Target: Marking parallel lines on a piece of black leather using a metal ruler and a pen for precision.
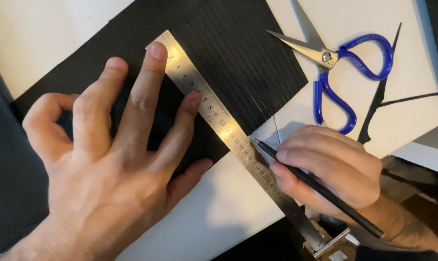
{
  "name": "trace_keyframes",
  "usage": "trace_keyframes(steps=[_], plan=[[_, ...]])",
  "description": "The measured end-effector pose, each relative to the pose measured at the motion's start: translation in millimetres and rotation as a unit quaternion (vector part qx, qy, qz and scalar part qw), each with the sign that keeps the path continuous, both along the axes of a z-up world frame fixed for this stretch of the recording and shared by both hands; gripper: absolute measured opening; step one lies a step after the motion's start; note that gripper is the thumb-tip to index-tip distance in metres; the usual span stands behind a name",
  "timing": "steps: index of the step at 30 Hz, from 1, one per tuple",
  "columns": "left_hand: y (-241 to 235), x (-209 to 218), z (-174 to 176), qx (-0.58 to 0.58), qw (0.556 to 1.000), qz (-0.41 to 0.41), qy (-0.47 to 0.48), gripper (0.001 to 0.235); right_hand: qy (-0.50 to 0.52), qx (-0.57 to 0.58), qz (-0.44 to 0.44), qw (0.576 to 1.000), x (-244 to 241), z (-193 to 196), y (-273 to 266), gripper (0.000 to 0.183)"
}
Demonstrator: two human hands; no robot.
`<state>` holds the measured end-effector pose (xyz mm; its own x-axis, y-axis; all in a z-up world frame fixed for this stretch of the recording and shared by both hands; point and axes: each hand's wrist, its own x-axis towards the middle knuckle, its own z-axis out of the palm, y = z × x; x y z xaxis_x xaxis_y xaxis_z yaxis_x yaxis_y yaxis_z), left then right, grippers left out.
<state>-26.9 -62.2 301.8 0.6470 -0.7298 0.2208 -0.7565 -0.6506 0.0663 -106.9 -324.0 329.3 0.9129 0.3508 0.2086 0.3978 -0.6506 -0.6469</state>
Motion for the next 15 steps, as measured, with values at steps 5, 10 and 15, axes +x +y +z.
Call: trace_keyframes(steps=[5,10,15], plan=[[0.1,1.2,-2.0,0.008,1.000,0.002,-0.006,0.061,-0.012,-0.014,0.001,1.000,-1.5,-5.8,-0.3,0.017],[-1.4,1.0,-1.9,-0.001,1.000,0.005,-0.013,0.051,-0.009,-0.023,0.001,1.000,2.6,-2.0,5.4,0.014],[-1.0,1.4,-2.5,-0.004,1.000,0.000,-0.015,0.051,-0.015,-0.033,0.003,0.999,1.1,-3.0,5.3,0.014]])
